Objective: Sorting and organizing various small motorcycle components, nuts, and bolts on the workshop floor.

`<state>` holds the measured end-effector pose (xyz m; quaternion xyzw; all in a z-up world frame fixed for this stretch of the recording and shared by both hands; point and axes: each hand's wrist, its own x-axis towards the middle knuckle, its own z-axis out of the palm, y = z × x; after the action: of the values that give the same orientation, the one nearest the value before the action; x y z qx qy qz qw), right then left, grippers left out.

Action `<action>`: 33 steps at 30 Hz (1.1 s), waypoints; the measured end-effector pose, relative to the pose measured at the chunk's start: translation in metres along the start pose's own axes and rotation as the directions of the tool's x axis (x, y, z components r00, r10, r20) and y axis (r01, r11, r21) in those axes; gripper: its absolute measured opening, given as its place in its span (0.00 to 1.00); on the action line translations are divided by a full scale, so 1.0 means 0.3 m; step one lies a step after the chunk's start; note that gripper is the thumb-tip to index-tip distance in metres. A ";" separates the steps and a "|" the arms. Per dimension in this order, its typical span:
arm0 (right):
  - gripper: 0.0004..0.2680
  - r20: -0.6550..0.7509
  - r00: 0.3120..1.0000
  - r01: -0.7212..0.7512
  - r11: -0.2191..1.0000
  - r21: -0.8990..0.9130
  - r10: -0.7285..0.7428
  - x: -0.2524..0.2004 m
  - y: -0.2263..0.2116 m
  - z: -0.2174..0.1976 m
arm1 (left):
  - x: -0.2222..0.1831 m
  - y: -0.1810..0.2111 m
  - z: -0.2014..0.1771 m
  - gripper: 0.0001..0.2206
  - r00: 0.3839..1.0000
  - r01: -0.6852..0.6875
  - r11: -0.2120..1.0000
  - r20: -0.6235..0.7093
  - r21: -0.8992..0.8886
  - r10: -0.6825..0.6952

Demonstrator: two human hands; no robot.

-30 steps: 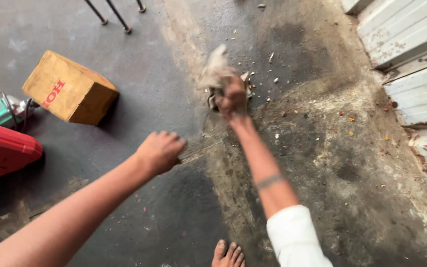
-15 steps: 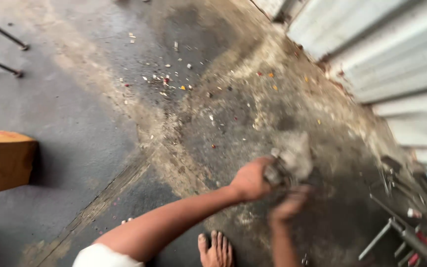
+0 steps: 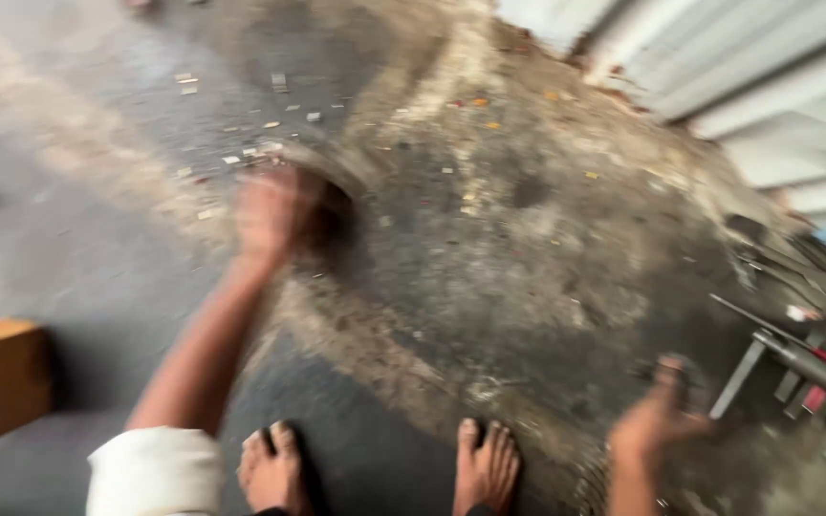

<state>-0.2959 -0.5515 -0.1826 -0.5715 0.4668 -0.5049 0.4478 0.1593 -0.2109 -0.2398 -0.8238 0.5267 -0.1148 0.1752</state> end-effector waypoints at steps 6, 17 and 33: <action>0.05 -0.127 0.967 -0.208 0.973 0.100 0.219 -0.133 0.081 0.101 | 0.175 0.114 -0.301 0.21 0.892 0.270 0.716 -0.112 -0.644 -0.438; 0.06 -0.310 0.945 -0.114 0.993 -0.018 0.103 0.070 0.266 -0.039 | 0.457 1.328 -0.504 0.13 0.964 -0.258 0.611 -0.155 -0.748 0.217; 0.27 0.401 0.912 -0.033 0.955 0.294 -0.092 -0.040 -0.008 0.576 | 0.453 0.827 -0.176 0.21 0.885 -0.055 0.625 -0.327 -0.779 -0.330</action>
<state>-0.1245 -0.5324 -0.1976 -0.5987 0.2732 -0.4443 0.6079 -0.0089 -0.4382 -0.2925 -0.8091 0.4830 -0.0759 -0.3260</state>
